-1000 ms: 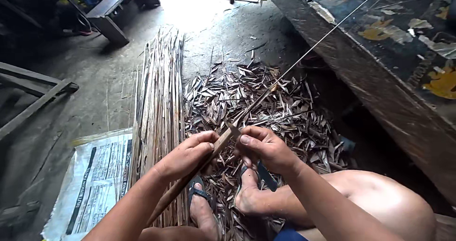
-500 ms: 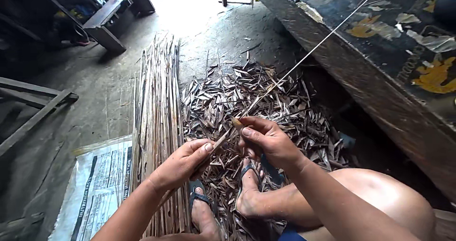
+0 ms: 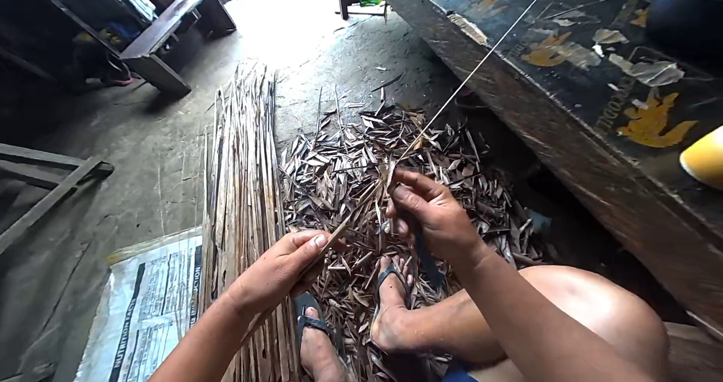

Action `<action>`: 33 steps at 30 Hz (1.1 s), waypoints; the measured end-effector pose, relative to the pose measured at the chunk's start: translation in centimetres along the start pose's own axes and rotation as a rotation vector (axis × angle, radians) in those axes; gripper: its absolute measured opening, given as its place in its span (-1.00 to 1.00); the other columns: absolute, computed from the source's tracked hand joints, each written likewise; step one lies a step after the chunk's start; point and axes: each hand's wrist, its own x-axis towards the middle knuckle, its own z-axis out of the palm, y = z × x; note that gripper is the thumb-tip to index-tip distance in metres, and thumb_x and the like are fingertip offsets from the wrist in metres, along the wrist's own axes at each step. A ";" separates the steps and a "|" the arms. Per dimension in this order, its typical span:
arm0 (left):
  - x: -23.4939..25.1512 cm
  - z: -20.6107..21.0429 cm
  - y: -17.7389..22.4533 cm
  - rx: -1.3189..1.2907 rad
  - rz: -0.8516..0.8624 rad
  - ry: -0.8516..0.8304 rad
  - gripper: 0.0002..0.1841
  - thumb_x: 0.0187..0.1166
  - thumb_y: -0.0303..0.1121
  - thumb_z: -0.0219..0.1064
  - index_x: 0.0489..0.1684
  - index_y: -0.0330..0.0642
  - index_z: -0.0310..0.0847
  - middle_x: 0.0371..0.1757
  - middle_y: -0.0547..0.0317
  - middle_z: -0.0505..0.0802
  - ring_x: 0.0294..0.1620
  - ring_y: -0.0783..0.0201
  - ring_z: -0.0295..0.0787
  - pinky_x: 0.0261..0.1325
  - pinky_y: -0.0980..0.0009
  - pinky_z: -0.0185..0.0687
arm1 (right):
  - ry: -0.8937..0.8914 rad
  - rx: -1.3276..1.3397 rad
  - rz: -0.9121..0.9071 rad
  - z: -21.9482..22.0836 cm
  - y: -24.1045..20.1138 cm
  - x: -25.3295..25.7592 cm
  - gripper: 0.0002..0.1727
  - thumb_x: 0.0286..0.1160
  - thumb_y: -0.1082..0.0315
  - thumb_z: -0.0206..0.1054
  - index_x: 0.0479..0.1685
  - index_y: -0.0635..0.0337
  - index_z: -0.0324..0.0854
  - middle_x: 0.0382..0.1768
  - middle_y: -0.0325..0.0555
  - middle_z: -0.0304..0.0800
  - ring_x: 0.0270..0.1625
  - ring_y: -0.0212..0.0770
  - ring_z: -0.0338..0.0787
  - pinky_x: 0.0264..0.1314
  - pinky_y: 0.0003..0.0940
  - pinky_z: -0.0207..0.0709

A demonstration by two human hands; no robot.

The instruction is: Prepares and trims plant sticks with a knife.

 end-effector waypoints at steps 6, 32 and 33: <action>0.0 -0.2 -0.1 -0.034 0.021 -0.038 -0.56 0.84 -0.09 -0.05 0.25 -0.12 0.72 -0.63 0.37 0.52 -0.76 0.53 0.33 -0.73 0.63 0.27 | 0.002 0.029 0.031 0.9 0.0 -0.2 -0.62 0.78 0.39 0.12 0.48 0.27 0.53 -0.39 -0.07 0.81 -0.62 -0.39 0.63 -0.60 -0.52 0.56; -0.5 -0.1 0.6 0.092 0.052 0.039 -0.61 0.82 -0.09 0.03 0.20 -0.06 0.74 -0.64 0.34 0.53 -0.75 0.50 0.37 -0.70 0.61 0.33 | 0.078 0.018 -0.013 0.0 -2.5 0.6 -0.60 0.75 0.44 0.15 0.52 0.29 0.51 -0.36 0.03 0.83 -0.62 -0.37 0.65 -0.62 -0.53 0.55; -0.5 -0.2 0.7 0.095 0.051 0.041 -0.61 0.82 -0.08 0.04 0.21 -0.06 0.74 -0.64 0.33 0.53 -0.75 0.49 0.38 -0.70 0.60 0.33 | 0.077 0.016 -0.017 0.2 -2.4 0.6 -0.60 0.76 0.44 0.14 0.51 0.30 0.51 -0.36 0.02 0.82 -0.62 -0.37 0.65 -0.62 -0.53 0.55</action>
